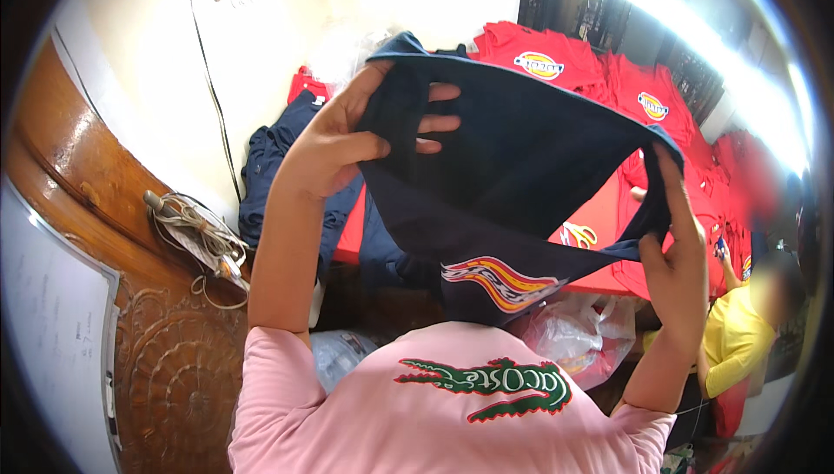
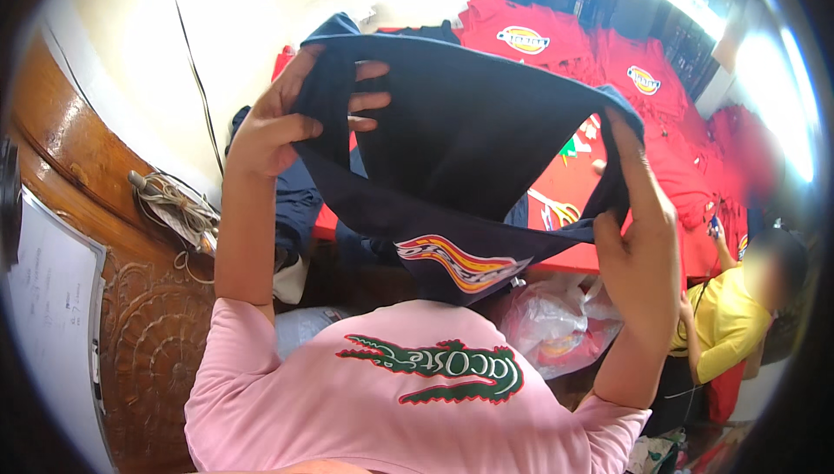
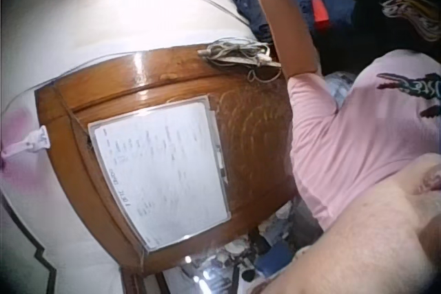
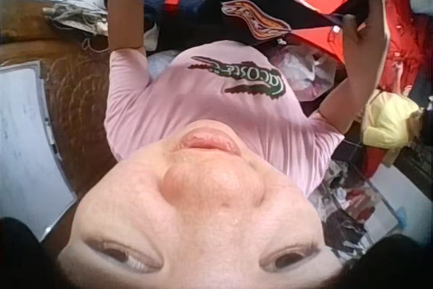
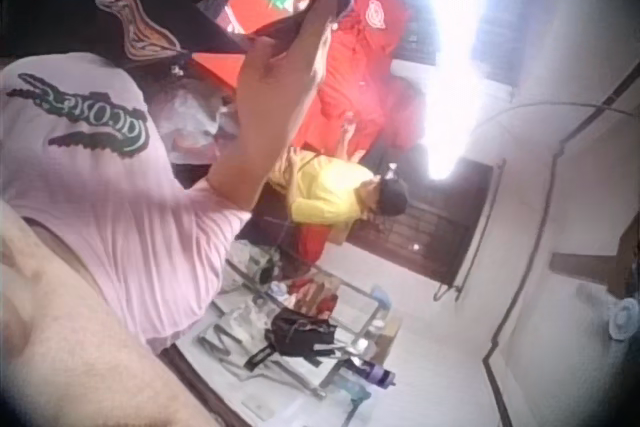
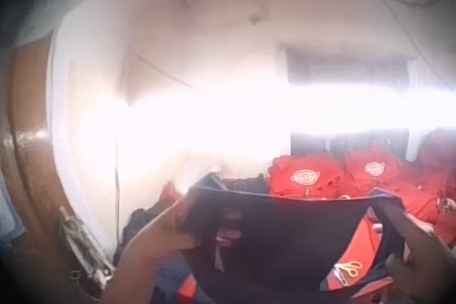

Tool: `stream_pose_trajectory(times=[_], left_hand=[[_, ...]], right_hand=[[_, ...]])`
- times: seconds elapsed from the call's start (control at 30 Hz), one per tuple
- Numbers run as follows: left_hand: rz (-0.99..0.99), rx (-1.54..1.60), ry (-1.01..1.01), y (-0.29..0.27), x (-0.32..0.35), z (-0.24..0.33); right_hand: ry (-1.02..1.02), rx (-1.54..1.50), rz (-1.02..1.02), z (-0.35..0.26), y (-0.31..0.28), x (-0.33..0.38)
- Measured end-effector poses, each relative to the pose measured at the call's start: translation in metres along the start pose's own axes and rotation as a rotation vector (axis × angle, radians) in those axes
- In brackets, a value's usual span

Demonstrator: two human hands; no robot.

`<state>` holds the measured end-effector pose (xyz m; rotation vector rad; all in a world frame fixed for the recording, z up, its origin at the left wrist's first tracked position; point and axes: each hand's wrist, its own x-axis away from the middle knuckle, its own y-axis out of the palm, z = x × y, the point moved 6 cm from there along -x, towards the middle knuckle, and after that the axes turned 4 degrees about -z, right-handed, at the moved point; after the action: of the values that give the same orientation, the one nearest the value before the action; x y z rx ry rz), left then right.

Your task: The person labels and inspects several navy blue tank tops and shirts on a red surface, using a pen to write on tags and handling each garment to check for details.

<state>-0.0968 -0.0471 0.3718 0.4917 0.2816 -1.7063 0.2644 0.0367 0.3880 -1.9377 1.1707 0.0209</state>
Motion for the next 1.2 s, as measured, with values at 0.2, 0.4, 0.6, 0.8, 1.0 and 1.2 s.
stream_pose_trajectory(times=[0.2,0.4,0.6,0.8,1.0,1.2], left_hand=[[0.101,0.39,-0.144,0.066,0.01,-0.106],[0.393,-0.057,-0.61,0.073,0.075,-0.238],[0.527,-0.02,-0.683,0.085,0.115,-0.262],[0.481,0.634,-0.313,0.103,0.118,-0.254],[0.578,0.669,-0.321,0.119,0.118,-0.237],[0.538,0.614,-0.285,0.122,0.12,-0.237]], right_hand=[[0.297,-1.273,-0.406,0.105,0.061,0.04],[0.235,-1.601,-0.155,0.161,0.082,0.085],[0.277,-1.577,-0.234,0.194,0.074,0.106],[0.468,-1.158,-0.208,0.195,0.094,0.114],[0.543,-0.991,-0.213,0.206,0.109,0.117],[0.555,-0.372,-0.047,0.247,0.116,0.121]])
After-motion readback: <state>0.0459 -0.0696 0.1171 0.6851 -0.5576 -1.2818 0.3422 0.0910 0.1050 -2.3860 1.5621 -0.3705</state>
